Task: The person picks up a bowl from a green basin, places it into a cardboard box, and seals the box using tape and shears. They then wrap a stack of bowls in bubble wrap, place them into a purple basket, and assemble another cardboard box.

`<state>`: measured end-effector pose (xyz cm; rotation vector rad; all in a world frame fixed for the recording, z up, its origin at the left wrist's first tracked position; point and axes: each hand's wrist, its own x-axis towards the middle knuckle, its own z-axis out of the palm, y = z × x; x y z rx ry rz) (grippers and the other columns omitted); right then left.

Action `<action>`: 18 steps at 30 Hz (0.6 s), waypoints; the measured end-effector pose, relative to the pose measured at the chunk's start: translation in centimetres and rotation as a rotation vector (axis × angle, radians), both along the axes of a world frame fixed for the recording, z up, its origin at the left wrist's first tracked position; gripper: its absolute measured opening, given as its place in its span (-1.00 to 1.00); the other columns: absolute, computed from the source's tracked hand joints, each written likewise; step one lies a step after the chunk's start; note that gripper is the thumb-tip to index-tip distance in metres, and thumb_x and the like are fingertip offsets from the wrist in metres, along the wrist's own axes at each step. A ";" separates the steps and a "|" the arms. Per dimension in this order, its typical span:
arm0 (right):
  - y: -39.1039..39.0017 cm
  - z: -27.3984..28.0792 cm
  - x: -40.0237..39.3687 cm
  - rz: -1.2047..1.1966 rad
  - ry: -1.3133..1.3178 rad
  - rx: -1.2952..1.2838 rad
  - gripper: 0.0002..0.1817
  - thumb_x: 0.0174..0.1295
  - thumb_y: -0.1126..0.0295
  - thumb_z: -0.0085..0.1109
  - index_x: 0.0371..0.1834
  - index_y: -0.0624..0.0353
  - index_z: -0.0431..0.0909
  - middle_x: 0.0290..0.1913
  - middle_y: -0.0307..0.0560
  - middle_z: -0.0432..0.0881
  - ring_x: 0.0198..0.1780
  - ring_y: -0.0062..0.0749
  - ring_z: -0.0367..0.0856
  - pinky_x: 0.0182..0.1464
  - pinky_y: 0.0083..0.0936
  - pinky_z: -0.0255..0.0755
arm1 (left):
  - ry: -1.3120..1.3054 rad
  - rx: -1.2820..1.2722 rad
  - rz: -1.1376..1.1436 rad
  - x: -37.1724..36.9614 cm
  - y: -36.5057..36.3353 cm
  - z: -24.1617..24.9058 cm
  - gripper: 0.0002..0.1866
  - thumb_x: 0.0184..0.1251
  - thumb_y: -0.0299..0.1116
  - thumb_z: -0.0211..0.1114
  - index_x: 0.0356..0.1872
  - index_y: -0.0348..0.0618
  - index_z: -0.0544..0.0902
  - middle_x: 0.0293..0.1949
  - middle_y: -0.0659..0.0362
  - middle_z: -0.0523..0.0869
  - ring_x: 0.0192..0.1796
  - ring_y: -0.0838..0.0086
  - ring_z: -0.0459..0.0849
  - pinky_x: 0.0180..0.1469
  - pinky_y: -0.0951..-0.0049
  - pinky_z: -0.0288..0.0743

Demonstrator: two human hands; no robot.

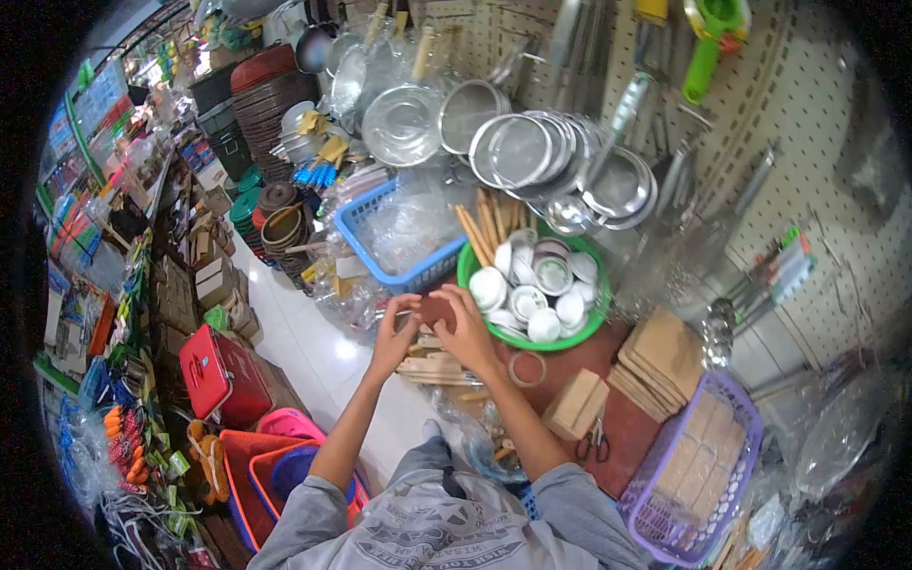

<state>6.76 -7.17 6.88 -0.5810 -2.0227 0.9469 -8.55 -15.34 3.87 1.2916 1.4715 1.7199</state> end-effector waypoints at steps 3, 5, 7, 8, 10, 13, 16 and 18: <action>3.7 -1.1 -4.5 -0.050 -0.099 0.054 -0.41 0.13 0.50 0.23 0.30 0.07 0.38 0.40 0.33 0.24 0.43 0.27 0.24 0.46 -0.09 0.18 | -0.011 0.006 0.027 -4.3 3.0 -0.3 -0.69 0.39 -0.52 0.23 0.13 -0.17 0.54 0.07 0.16 0.59 0.20 0.44 0.55 0.29 0.35 0.40; 6.0 -1.7 -7.3 -0.092 -0.145 0.029 -0.34 0.16 0.44 0.26 0.37 0.06 0.29 0.44 0.51 0.13 0.48 0.39 0.13 0.48 -0.02 0.12 | 0.021 0.020 0.051 -6.9 4.8 -0.4 -0.69 0.39 -0.52 0.23 0.13 -0.17 0.54 0.08 0.15 0.59 0.21 0.43 0.54 0.29 0.33 0.40; 8.0 -2.3 -9.9 -0.165 -0.175 0.035 -0.33 0.17 0.41 0.26 0.39 0.06 0.26 0.40 0.52 0.19 0.43 0.43 0.18 0.46 -0.03 0.15 | 0.061 0.032 0.066 -9.4 6.8 -0.6 -0.70 0.39 -0.53 0.23 0.12 -0.17 0.53 0.10 0.16 0.60 0.20 0.43 0.55 0.30 0.37 0.39; 9.1 -2.6 -11.0 -0.198 -0.180 0.021 -0.32 0.17 0.40 0.26 0.39 0.07 0.26 0.39 0.49 0.24 0.41 0.41 0.23 0.44 -0.04 0.19 | 0.150 0.014 0.079 -10.8 8.0 -0.7 -0.69 0.37 -0.53 0.24 0.12 -0.16 0.54 0.10 0.15 0.61 0.20 0.40 0.56 0.30 0.36 0.38; 10.5 -2.0 -12.8 -0.267 -0.204 -0.040 -0.29 0.15 0.38 0.27 0.40 0.04 0.23 0.35 0.42 0.31 0.35 0.29 0.34 0.26 -0.05 0.39 | 0.326 -0.030 0.106 -13.1 9.8 -0.7 -0.67 0.33 -0.52 0.26 0.11 -0.15 0.55 0.10 0.12 0.62 0.20 0.33 0.57 0.30 0.34 0.38; 12.9 -1.8 -14.9 -0.352 -0.309 -0.032 -0.24 0.13 0.36 0.28 0.43 0.02 0.17 0.25 0.35 0.40 0.19 0.21 0.46 0.10 -0.06 0.50 | 0.527 -0.091 0.143 -15.5 12.2 -0.4 -0.63 0.24 -0.46 0.29 0.09 -0.09 0.56 0.09 0.04 0.58 0.15 0.10 0.56 0.27 0.21 0.38; 14.7 -1.6 -16.5 -0.426 -0.583 -0.014 -0.17 0.11 0.32 0.29 0.48 -0.02 0.11 -0.07 0.20 0.69 -0.24 0.12 0.72 -0.12 -0.08 0.58 | 0.687 -0.207 0.157 -16.7 13.8 -0.3 -0.59 0.18 -0.33 0.35 0.09 -0.03 0.56 0.07 -0.02 0.54 0.12 0.00 0.54 0.21 0.06 0.42; 15.5 -1.3 -17.3 -0.382 -0.612 -0.031 -0.17 0.11 0.31 0.27 0.49 0.01 0.10 -0.16 0.18 0.71 -0.23 0.24 0.71 -0.12 -0.01 0.58 | 0.813 -0.288 0.165 -17.1 14.8 -0.6 -0.56 0.16 -0.28 0.37 0.10 -0.01 0.55 0.07 -0.03 0.54 0.12 0.00 0.56 0.19 0.03 0.45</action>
